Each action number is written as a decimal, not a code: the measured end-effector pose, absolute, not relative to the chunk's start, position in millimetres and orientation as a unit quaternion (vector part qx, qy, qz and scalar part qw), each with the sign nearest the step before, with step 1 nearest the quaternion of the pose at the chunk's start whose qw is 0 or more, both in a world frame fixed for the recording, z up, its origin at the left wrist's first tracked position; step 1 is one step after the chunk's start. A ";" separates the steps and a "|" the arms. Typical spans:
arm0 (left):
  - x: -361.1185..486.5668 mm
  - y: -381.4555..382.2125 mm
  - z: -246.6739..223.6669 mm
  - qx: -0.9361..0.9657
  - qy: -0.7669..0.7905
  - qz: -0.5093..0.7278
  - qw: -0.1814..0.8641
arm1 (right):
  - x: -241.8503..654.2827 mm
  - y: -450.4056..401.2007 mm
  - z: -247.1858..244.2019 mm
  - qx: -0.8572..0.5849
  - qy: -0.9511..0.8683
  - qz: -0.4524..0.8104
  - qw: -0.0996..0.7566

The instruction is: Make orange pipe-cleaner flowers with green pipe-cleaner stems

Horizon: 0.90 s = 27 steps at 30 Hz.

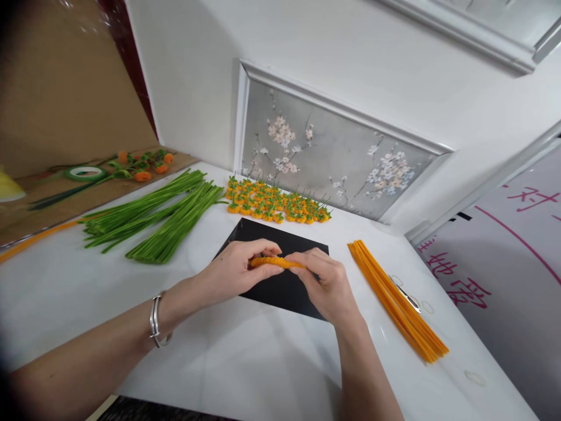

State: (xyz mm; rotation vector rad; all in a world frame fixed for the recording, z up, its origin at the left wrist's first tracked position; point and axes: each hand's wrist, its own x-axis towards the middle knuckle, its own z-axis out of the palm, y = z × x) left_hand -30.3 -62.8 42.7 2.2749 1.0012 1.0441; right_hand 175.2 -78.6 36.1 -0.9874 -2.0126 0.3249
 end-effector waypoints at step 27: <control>-38.4 -54.0 42.4 0.835 0.351 0.381 0.187 | 183.9 -73.4 32.6 -0.449 -0.764 0.144 0.440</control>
